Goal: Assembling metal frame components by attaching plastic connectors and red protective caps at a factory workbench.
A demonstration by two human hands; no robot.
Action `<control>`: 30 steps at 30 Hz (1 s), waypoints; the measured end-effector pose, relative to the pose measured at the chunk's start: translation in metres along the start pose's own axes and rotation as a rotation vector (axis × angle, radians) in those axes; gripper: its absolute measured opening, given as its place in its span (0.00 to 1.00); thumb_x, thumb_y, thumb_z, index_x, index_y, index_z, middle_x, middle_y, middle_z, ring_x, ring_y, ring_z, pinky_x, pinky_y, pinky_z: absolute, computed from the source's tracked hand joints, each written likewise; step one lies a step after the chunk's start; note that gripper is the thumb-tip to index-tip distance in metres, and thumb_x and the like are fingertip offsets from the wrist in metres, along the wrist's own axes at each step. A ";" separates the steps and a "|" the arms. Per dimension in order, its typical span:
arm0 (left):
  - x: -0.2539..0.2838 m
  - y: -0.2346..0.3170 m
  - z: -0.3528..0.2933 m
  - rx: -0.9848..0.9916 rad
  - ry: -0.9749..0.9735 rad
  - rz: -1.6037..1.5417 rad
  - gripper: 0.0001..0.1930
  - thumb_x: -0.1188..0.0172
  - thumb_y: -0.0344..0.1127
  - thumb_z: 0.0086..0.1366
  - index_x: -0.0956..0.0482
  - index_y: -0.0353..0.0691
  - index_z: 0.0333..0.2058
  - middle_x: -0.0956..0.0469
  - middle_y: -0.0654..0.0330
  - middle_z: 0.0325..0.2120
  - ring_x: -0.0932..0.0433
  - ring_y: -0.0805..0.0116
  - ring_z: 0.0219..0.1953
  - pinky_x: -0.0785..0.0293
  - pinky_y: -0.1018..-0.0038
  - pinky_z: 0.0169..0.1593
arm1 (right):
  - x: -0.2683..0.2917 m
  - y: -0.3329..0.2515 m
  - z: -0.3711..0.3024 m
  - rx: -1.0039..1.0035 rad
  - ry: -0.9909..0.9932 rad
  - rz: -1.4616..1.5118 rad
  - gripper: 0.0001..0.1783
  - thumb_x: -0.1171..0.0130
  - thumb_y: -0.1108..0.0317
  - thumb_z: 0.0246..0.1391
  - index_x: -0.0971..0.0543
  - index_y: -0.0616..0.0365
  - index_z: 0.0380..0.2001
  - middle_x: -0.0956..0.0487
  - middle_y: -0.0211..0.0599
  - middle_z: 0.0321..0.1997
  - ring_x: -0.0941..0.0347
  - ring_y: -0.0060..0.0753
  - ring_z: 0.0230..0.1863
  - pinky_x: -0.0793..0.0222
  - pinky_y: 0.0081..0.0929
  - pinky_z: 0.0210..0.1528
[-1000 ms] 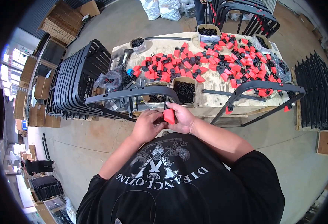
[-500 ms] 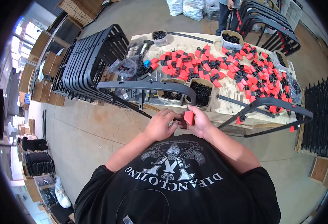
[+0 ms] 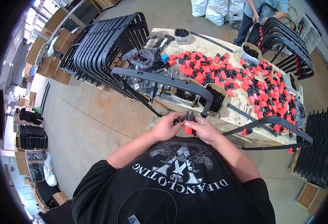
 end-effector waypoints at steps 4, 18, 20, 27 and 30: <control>-0.002 -0.023 -0.003 0.073 0.076 -0.404 0.15 0.38 0.28 0.67 0.26 0.31 0.50 0.22 0.62 0.32 0.24 0.76 0.32 0.25 0.76 0.36 | -0.005 -0.007 0.007 -0.012 0.024 -0.097 0.18 0.37 0.54 0.63 0.23 0.55 0.48 0.23 0.26 0.36 0.29 0.18 0.32 0.32 0.19 0.32; 0.013 -0.022 -0.008 0.280 0.179 -0.609 0.09 0.33 0.32 0.66 0.24 0.35 0.35 0.23 0.64 0.23 0.26 0.77 0.21 0.28 0.78 0.25 | -0.023 -0.009 0.015 0.008 -0.023 -0.118 0.15 0.35 0.64 0.58 0.23 0.57 0.47 0.22 0.28 0.36 0.28 0.19 0.32 0.33 0.21 0.32; 0.014 -0.022 -0.011 0.306 0.153 -0.624 0.09 0.33 0.32 0.66 0.24 0.35 0.35 0.24 0.64 0.22 0.26 0.77 0.21 0.29 0.78 0.23 | -0.023 -0.008 0.018 0.015 -0.030 -0.137 0.15 0.35 0.65 0.58 0.23 0.57 0.47 0.22 0.28 0.36 0.27 0.20 0.33 0.33 0.21 0.31; 0.008 -0.044 -0.007 0.286 0.110 -0.826 0.08 0.36 0.31 0.67 0.24 0.36 0.39 0.21 0.63 0.27 0.22 0.75 0.25 0.22 0.76 0.28 | -0.031 -0.018 0.020 -0.032 0.038 -0.121 0.17 0.34 0.63 0.58 0.25 0.54 0.47 0.22 0.28 0.37 0.27 0.22 0.33 0.34 0.22 0.30; 0.021 -0.052 -0.015 0.295 0.158 -0.772 0.06 0.37 0.30 0.68 0.24 0.35 0.39 0.20 0.61 0.29 0.21 0.73 0.27 0.21 0.75 0.31 | -0.025 -0.009 0.035 -0.045 0.008 -0.172 0.14 0.38 0.60 0.61 0.24 0.55 0.45 0.23 0.28 0.36 0.28 0.21 0.33 0.35 0.22 0.30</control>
Point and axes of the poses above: each hand's wrist, its own z-axis towards the middle knuckle, its own x-axis out of the back of the hand, y = z × x, the point moved 3 cm from there along z, towards the middle knuckle
